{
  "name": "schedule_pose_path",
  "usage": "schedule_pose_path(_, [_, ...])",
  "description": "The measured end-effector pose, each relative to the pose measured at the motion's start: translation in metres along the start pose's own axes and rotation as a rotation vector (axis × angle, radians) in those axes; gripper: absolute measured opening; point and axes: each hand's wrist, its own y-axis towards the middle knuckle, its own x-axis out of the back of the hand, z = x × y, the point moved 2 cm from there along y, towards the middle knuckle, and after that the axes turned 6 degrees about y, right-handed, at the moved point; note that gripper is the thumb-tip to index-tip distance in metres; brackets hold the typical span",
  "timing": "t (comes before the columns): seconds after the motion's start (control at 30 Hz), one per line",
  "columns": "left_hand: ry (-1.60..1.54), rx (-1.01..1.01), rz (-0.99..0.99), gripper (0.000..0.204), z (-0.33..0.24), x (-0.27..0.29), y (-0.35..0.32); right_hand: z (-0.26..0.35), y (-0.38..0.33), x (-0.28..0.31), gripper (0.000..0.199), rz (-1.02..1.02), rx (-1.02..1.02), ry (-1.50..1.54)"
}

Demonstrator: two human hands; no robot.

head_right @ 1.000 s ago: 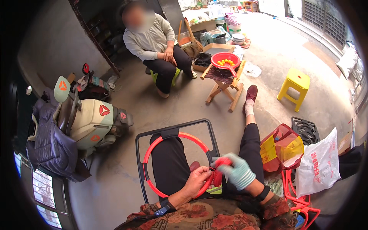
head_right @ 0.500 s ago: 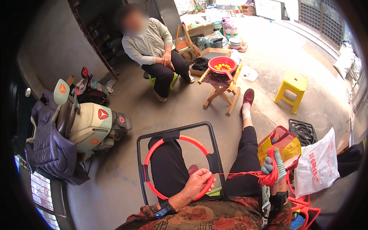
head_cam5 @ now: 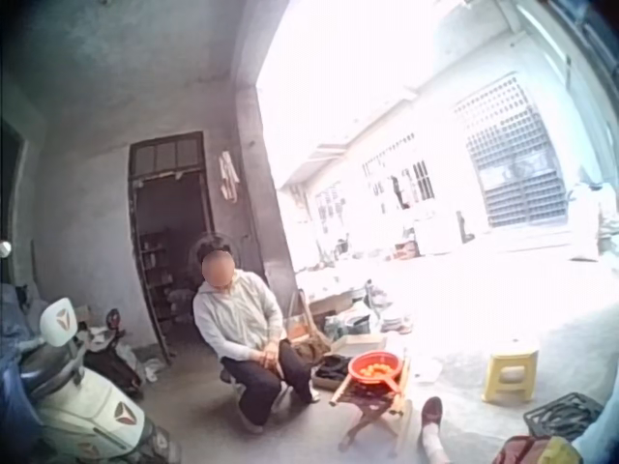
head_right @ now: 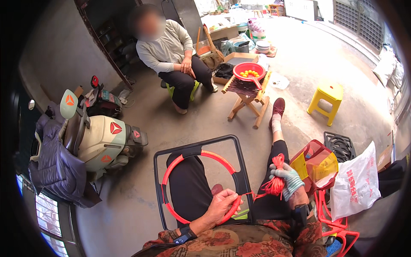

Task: Wrapping a red plastic bundle around the circular part of a black plastic frame while sitting on the floor.

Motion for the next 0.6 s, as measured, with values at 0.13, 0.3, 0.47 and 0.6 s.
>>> schedule_pose_path(0.13, [0.014,-0.041,-0.031,0.015,0.001,0.005,-0.005,0.029,-0.012,0.021,0.04,-0.117,0.156,0.006])
schedule_pose_path(0.3, [0.017,-0.017,-0.035,0.016,0.007,-0.002,-0.007,0.035,-0.008,0.126,0.028,-0.363,0.382,-0.231])
schedule_pose_path(0.47, [0.141,-0.061,-0.075,0.015,-0.009,-0.006,-0.01,0.018,0.001,0.071,0.026,-0.338,0.169,0.236])
schedule_pose_path(0.6, [0.059,-0.078,-0.085,0.006,-0.016,-0.003,-0.011,0.013,-0.007,-0.013,0.039,-0.123,0.182,-0.024])
